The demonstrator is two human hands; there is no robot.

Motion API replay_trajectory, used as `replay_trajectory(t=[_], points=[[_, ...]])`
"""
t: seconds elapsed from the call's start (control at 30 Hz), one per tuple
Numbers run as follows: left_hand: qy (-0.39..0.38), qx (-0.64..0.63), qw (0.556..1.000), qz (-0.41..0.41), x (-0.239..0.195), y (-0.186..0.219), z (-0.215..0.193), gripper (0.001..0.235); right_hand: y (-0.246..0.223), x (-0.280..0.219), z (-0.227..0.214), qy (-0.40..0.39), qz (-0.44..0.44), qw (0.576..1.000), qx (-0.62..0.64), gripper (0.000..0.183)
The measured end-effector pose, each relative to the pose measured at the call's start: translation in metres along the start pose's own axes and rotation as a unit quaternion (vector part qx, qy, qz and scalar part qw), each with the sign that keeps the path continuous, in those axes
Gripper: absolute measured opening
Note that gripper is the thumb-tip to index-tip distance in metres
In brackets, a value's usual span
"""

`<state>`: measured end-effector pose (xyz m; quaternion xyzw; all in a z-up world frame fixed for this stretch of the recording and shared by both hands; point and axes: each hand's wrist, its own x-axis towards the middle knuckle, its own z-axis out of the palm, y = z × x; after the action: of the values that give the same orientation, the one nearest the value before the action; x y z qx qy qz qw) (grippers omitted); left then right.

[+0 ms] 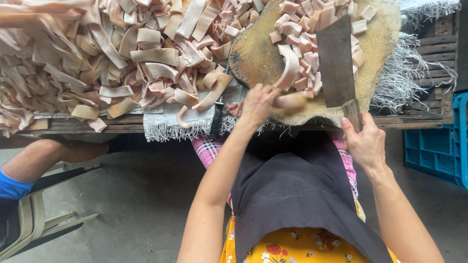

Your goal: The person cuts strips of pale meat into small cubes on a wooden cutting board using a large cleaver. They repeatedly pick up strips, slice them into pieces, and push the cut cubes aside on the board.

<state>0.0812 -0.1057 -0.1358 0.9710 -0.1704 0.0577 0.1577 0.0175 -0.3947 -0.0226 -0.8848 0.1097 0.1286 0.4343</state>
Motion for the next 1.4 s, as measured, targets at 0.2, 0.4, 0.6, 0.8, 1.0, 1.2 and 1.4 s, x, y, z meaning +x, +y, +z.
replay_trajectory(t=[0.2,0.4,0.6,0.8,1.0,1.2,1.4], points=[[0.022,-0.059,0.998,0.024,-0.030,-0.025,-0.028,0.020,-0.023,-0.013,0.011,-0.083,-0.010,0.996,-0.011,0.039],[0.039,-0.106,0.993,-0.019,-0.048,-0.026,-0.018,0.017,-0.035,-0.013,0.055,-0.119,-0.128,0.979,-0.108,0.042],[0.043,-0.137,0.990,-0.009,-0.056,-0.023,-0.011,0.026,-0.045,-0.006,0.084,-0.113,-0.158,0.961,-0.199,0.037],[0.025,-0.153,0.988,-0.019,-0.059,-0.017,-0.028,0.019,-0.052,0.028,0.118,-0.096,-0.187,0.954,-0.214,0.037],[0.079,-0.126,0.988,-0.043,-0.076,-0.039,-0.072,0.017,-0.069,0.049,0.118,-0.132,-0.130,0.969,-0.163,0.039],[0.080,-0.040,0.980,-0.176,-0.072,-0.106,-0.074,0.033,-0.055,0.030,0.072,-0.115,-0.098,0.987,-0.052,0.042],[0.085,-0.103,0.966,-0.222,-0.028,-0.082,-0.035,0.039,0.007,0.010,0.047,0.016,-0.163,0.976,-0.141,0.039]])
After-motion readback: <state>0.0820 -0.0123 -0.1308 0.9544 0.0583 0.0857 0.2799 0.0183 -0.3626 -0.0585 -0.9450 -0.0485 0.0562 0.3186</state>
